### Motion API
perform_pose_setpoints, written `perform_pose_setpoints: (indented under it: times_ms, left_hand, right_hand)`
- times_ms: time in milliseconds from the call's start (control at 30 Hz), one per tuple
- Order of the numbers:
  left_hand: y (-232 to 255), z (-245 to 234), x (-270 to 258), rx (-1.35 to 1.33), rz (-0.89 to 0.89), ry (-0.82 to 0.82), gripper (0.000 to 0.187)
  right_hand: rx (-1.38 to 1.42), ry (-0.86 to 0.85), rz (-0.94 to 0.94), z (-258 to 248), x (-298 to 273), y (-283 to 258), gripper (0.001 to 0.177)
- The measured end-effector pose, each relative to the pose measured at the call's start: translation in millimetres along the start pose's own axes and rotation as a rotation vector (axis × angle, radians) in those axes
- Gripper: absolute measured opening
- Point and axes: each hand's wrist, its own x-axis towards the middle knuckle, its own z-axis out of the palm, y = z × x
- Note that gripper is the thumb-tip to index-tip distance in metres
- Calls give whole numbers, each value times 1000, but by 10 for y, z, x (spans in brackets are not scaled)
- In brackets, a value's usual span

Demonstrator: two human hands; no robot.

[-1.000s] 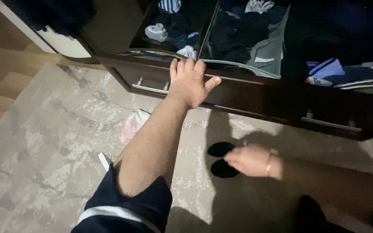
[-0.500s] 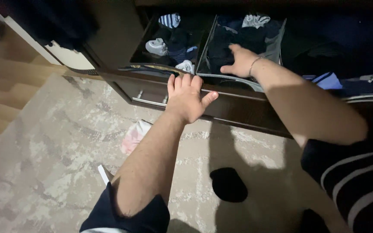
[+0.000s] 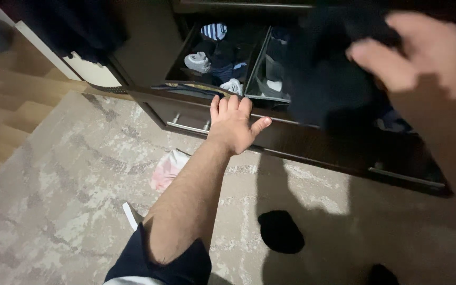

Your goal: The person opens a drawer, removes a cloth, and wipes the drawer's exterior handles. They then open the drawer again, remove a fabric organizer and various folded clothes, placing them on the floor. The person continues to remove items from the drawer and places them on the floor.

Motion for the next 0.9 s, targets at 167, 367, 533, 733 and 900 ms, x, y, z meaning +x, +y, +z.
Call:
perform_pose_setpoints:
  times_ms: [167, 367, 533, 733, 900]
  left_hand:
    - [1, -13, 9, 13, 3, 19, 76]
    - [13, -19, -18, -14, 5, 34, 72]
    - [17, -9, -18, -20, 16, 50, 70]
    - [28, -4, -22, -36, 24, 87, 69]
    - [40, -22, -17, -35, 3, 63, 67]
  right_hand:
    - [-259, -736, 367, 123, -607, -291, 22]
    - [-332, -911, -36, 936, -1667, 466, 33]
    - [-221, -985, 153, 906, -1684, 494, 32]
    - [-187, -720, 152, 695, -559, 505, 34]
    - [-506, -372, 117, 923, 407, 1167, 34]
